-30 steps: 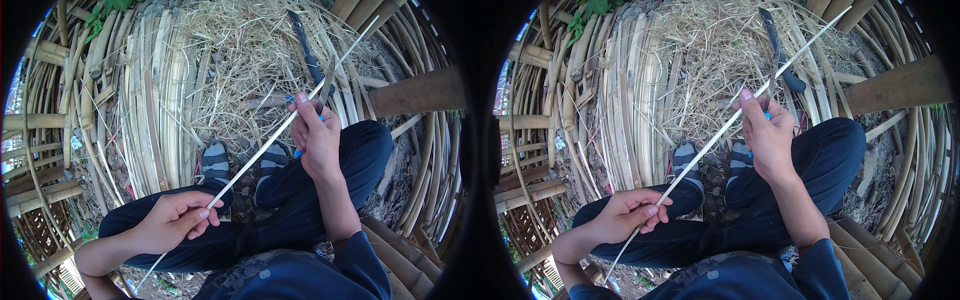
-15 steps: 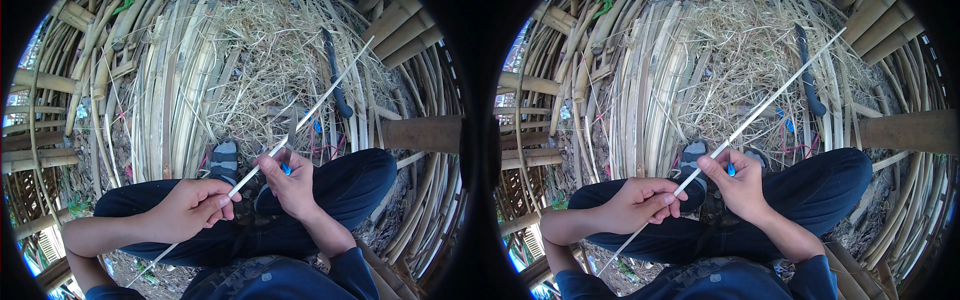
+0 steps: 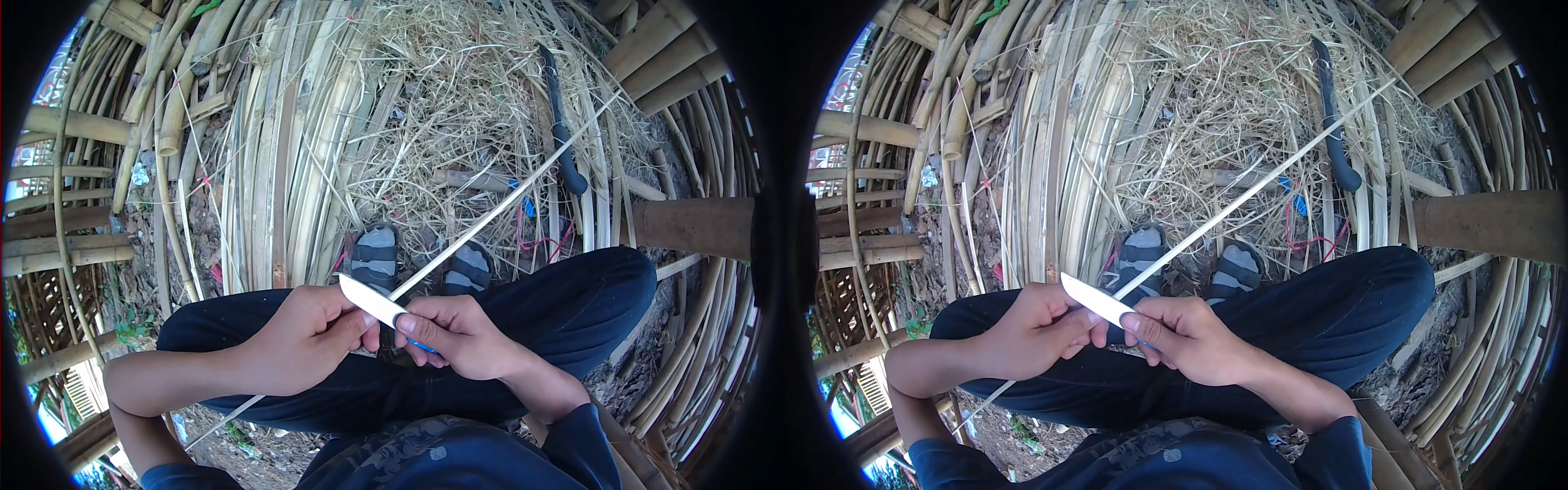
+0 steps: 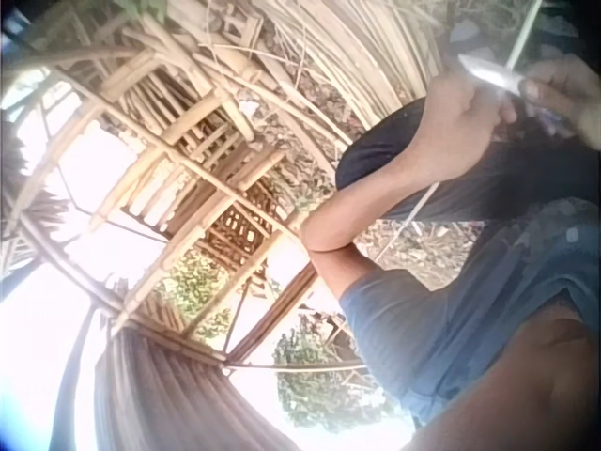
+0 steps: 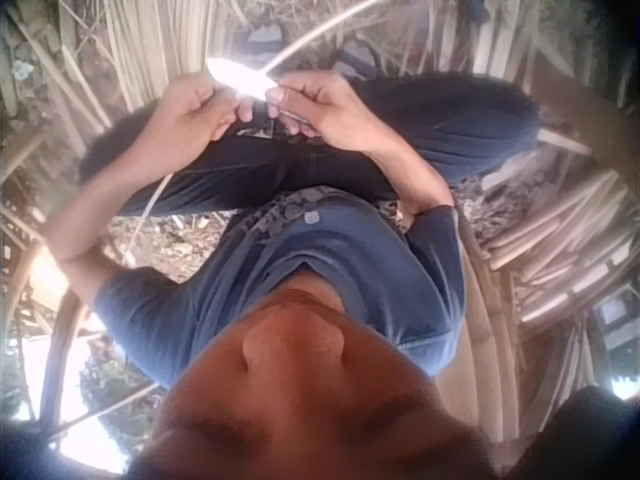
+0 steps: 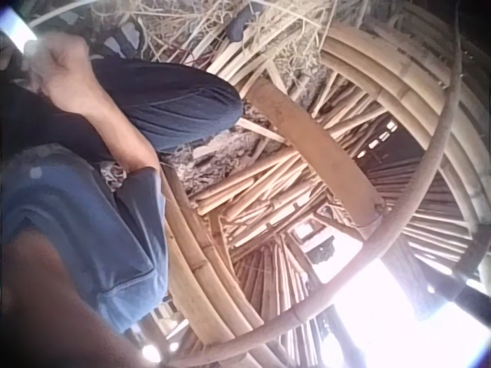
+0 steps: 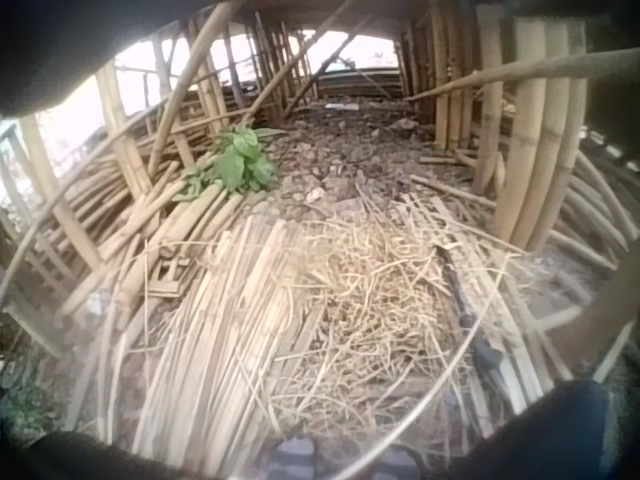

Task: Whittling or shaving a thin strip of bamboo with a pocket knife.

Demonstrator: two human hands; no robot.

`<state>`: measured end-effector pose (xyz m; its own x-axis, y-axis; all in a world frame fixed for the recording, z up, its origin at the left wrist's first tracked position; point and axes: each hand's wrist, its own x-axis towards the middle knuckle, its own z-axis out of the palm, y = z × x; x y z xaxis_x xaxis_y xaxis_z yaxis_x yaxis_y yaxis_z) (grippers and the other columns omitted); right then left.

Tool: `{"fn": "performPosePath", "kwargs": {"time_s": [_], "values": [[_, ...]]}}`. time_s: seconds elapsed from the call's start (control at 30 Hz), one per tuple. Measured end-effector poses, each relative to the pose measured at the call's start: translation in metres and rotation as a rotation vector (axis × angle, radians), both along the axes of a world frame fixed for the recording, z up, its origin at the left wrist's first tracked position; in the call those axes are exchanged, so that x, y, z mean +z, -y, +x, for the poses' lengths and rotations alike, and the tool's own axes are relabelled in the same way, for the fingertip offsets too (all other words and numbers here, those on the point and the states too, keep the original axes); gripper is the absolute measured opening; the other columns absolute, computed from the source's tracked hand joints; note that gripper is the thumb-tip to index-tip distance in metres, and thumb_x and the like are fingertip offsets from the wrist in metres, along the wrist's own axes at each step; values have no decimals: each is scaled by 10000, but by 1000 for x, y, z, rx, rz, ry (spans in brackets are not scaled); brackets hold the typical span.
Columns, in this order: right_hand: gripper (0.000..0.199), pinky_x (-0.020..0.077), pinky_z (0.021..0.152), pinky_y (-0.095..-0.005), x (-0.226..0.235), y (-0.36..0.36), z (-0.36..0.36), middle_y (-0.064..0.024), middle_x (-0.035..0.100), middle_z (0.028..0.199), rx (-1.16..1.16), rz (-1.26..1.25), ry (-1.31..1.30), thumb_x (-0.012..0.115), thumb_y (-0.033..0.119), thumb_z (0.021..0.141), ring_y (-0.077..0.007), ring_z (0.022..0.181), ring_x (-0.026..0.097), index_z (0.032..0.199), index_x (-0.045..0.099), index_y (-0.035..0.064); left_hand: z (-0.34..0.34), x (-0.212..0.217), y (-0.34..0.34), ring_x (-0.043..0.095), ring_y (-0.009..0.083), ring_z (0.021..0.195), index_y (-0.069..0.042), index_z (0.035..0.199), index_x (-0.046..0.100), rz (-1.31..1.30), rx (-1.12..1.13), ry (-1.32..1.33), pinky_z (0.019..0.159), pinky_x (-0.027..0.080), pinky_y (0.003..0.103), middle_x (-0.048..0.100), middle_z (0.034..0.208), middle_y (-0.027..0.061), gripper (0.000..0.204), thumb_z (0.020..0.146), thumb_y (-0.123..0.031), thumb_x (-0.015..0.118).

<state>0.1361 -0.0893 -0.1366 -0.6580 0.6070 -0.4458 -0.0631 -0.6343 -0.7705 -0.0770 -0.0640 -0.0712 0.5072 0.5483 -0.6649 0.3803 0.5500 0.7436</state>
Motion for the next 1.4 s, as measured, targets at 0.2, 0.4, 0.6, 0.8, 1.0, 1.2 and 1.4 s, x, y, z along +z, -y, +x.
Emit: {"fn": "performPosePath", "kwargs": {"time_s": [0.2,0.4,0.6,0.8,1.0,1.2,1.4], "values": [[312,339,481,-226,1,2,-4,13,502,596,-1,59,30,492,255,987,-50,521,430,831,608,11,0,3,5,465,49,620,26,894,587,54,-6,-43,546,382,218,564,725,21,144,940,-7,455],[316,335,473,-225,5,0,-3,13,500,579,-10,10,12,512,248,979,-48,520,437,815,622,2,0,4,6,442,46,606,28,881,588,68,-8,-52,534,363,219,547,701,19,150,938,0,452],[313,343,474,-228,10,-2,-1,9,507,578,-52,26,71,521,236,975,-46,527,446,818,636,-8,-2,3,7,427,33,576,18,936,598,81,-8,-54,507,345,201,543,703,4,170,969,-57,449],[315,342,466,-215,8,-7,9,5,506,572,-154,143,167,531,242,970,-44,515,434,822,633,-17,1,9,5,434,34,577,31,1055,605,35,100,-50,509,356,194,554,720,25,198,975,-67,453],[335,310,439,-198,-7,-21,32,13,493,556,-323,-21,161,530,287,969,-33,479,405,807,620,8,-3,13,7,391,26,541,29,1118,588,-74,116,-42,477,315,173,538,737,27,230,993,-82,429],[314,340,469,-220,13,-3,-9,11,501,567,-53,6,37,518,245,977,-47,510,439,828,620,-12,-5,8,0,440,27,568,16,1021,608,-130,45,-24,486,351,187,532,693,3,200,982,-65,429],[317,359,483,-222,17,-2,-6,7,509,572,-59,57,51,530,227,971,-47,527,451,804,628,-25,-2,13,1,436,35,566,15,1023,596,-173,61,-8,481,344,189,523,707,3,191,985,-82,436]]}}
